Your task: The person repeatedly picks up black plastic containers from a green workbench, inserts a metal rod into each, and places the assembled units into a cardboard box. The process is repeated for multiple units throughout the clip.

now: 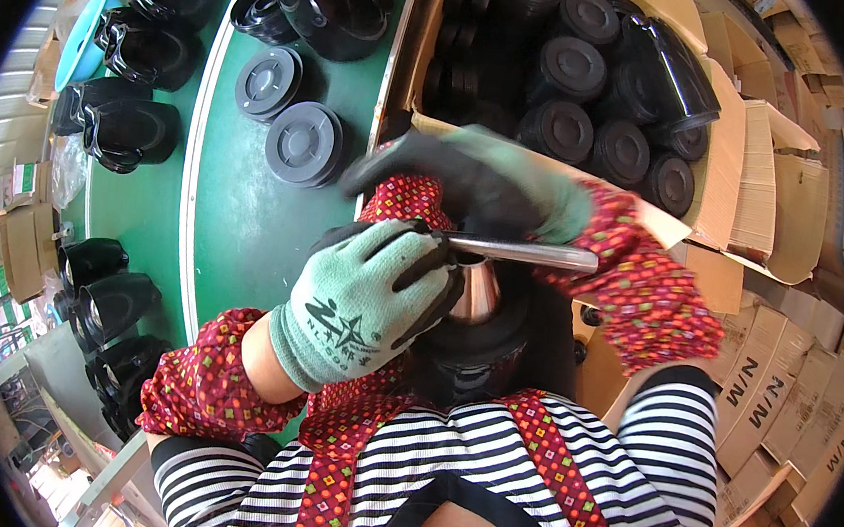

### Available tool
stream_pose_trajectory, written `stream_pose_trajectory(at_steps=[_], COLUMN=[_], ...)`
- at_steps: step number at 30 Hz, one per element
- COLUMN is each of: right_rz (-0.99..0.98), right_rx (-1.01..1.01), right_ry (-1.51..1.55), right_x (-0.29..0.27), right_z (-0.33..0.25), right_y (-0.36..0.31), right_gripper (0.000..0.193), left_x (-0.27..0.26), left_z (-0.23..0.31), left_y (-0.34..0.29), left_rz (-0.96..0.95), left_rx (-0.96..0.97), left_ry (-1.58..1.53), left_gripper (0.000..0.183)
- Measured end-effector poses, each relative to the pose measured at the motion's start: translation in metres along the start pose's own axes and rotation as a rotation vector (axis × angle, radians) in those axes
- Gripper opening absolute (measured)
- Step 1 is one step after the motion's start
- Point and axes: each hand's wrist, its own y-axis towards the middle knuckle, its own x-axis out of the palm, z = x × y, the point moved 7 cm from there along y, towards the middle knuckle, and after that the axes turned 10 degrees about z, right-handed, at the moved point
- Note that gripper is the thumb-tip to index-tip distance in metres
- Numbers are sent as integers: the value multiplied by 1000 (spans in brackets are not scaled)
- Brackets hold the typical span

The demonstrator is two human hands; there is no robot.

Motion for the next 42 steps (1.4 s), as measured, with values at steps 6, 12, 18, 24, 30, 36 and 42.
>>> stream_pose_trajectory(at_steps=[6,12,18,24,30,36,42], right_rz=[10,-27,45,189,193,236,309], right_rx=[-60,-158,-356,-464,-305,-162,315], right_ry=[-31,53,46,-303,-656,-822,-519], right_x=[46,47,35,30,12,13,-4], right_z=[56,40,14,3,-5,-11,59], right_y=[-7,-3,-13,-42,-67,-63,-85], right_gripper=[39,38,37,48,43,31,51], left_x=[-20,77,96,51,12,4,30], left_z=[18,51,52,53,23,4,-18], left_y=[22,72,66,46,13,-23,-1], left_rz=[148,-339,-274,-14,165,378,173], left_rx=[18,-20,-77,115,173,122,28], left_ry=[-9,-64,-299,-616,-980,-1128,-659], left_gripper=[37,67,37,43,22,20,63])
